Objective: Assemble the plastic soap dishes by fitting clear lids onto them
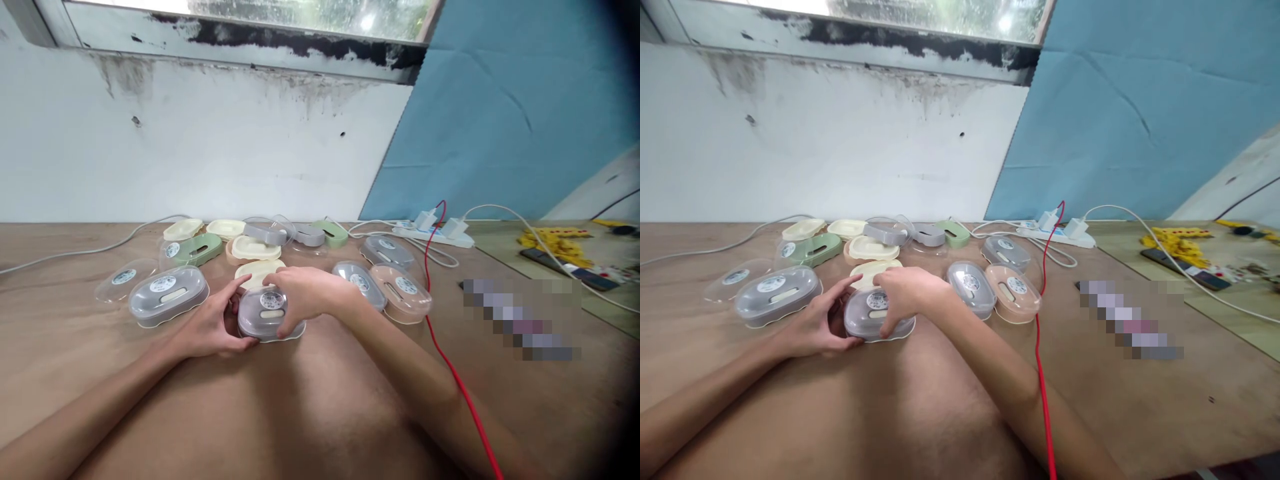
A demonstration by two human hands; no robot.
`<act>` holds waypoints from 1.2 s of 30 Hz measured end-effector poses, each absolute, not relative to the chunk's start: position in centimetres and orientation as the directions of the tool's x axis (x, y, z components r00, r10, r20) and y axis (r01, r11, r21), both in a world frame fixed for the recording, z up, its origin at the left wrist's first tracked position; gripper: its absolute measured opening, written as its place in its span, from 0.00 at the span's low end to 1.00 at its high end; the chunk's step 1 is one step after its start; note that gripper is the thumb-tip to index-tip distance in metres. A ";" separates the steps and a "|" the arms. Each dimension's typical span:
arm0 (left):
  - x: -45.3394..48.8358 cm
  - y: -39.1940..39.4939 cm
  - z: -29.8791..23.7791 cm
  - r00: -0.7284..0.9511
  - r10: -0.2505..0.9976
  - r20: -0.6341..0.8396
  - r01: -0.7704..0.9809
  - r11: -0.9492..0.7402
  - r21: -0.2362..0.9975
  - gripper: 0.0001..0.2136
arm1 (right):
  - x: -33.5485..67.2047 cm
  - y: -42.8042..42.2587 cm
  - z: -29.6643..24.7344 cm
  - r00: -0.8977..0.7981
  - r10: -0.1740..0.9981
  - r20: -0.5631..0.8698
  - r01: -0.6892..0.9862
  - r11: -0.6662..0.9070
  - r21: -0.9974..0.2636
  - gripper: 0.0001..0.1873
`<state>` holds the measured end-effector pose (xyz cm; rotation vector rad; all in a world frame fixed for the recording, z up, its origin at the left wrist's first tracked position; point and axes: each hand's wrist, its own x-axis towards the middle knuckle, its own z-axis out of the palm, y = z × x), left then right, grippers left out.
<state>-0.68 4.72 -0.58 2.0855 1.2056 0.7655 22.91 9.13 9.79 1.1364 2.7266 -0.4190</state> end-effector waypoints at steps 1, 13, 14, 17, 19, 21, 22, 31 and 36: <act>-0.7 4.7 -0.6 0.421 0.890 0.177 0.539 -0.403 0.740 0.52 | 22.9 9.0 9.7 -0.706 0.664 -0.245 0.706 0.684 -0.183 0.43; -0.6 4.7 -0.7 0.406 0.898 0.169 0.438 -0.353 0.827 0.44 | 22.4 8.8 8.9 -0.719 0.653 -0.240 0.693 0.700 -0.174 0.36; -0.6 4.7 -0.7 0.404 0.900 0.162 0.433 -0.344 0.833 0.43 | 22.4 8.8 8.8 -0.721 0.652 -0.237 0.692 0.699 -0.181 0.38; -0.6 4.7 -0.8 0.393 0.909 0.141 0.435 -0.319 0.842 0.39 | 22.5 8.9 8.6 -0.743 0.633 -0.218 0.669 0.714 -0.208 0.47; -0.7 4.7 -0.9 0.381 0.915 0.134 0.439 -0.306 0.845 0.40 | 22.6 8.9 8.6 -0.758 0.618 -0.209 0.652 0.726 -0.219 0.49; -0.8 4.8 -1.1 0.368 0.922 0.121 0.451 -0.290 0.844 0.41 | 22.5 8.8 8.8 -0.747 0.624 -0.228 0.664 0.717 -0.212 0.44; -0.8 4.8 -1.1 0.360 0.926 0.111 0.459 -0.279 0.843 0.42 | 22.5 8.7 9.0 -0.735 0.634 -0.241 0.677 0.709 -0.199 0.40; -0.5 4.8 -0.6 0.362 0.929 0.080 0.493 -0.264 0.829 0.42 | 22.4 8.7 9.6 -0.676 0.672 -0.303 0.733 0.658 -0.175 0.41; -0.7 4.7 -0.9 0.378 0.918 0.122 0.530 -0.322 0.784 0.43 | 22.6 8.7 9.5 -0.667 0.680 -0.302 0.739 0.654 -0.161 0.45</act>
